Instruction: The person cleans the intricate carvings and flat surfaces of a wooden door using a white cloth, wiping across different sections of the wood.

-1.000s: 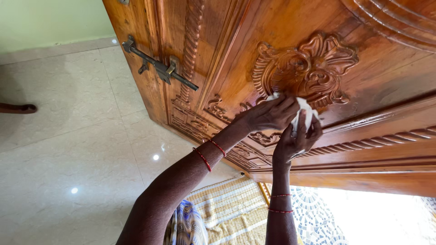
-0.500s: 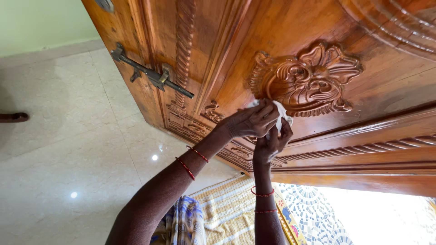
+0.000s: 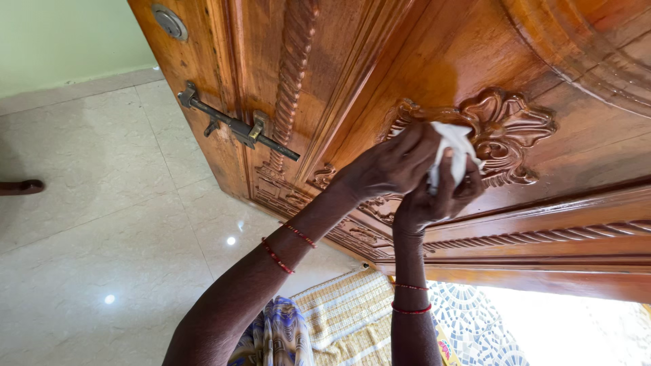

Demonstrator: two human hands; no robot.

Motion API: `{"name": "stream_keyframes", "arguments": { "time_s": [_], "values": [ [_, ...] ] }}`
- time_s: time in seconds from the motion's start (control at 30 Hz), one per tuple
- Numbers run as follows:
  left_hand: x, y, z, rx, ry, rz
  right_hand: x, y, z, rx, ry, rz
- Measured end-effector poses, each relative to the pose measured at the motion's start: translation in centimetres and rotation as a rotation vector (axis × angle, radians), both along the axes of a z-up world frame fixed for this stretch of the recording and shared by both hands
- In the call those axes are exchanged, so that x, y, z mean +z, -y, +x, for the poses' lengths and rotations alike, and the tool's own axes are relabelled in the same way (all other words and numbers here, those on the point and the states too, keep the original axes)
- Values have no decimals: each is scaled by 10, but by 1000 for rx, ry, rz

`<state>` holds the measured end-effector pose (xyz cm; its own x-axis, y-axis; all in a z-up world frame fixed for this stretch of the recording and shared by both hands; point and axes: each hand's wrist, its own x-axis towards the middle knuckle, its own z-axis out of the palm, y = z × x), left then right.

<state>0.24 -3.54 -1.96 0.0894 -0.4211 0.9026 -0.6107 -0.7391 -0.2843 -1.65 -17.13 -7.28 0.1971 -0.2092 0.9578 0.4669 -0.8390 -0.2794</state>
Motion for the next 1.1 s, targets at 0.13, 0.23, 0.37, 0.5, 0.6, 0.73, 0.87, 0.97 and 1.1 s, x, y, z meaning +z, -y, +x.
{"name": "stream_keyframes", "arguments": {
  "time_s": [0.13,0.23,0.37,0.5,0.6,0.73,0.87,0.97,1.1],
  "values": [
    [-42,-17,-7,43,-72,61,-38,-2,-13,12,-160,-76],
    [-64,-11,-8,124,-65,186,-57,7,-20,24,-197,-97],
    [-53,8,-8,60,-31,185,-44,20,-27,-8,-212,-104],
    [4,3,-7,-18,13,68,6,7,-13,-106,-72,6],
    [37,-16,4,-25,28,-18,39,-17,-2,47,-21,49],
    [36,-48,8,54,-44,-115,53,-49,9,76,-25,-63],
    [14,-59,-1,95,-86,-206,39,-60,7,65,-101,-87],
    [-12,-52,4,90,-147,-218,19,-52,23,73,-44,-125],
    [-70,-45,20,107,-192,-245,-30,-44,32,4,-42,-271]
  ]
}}
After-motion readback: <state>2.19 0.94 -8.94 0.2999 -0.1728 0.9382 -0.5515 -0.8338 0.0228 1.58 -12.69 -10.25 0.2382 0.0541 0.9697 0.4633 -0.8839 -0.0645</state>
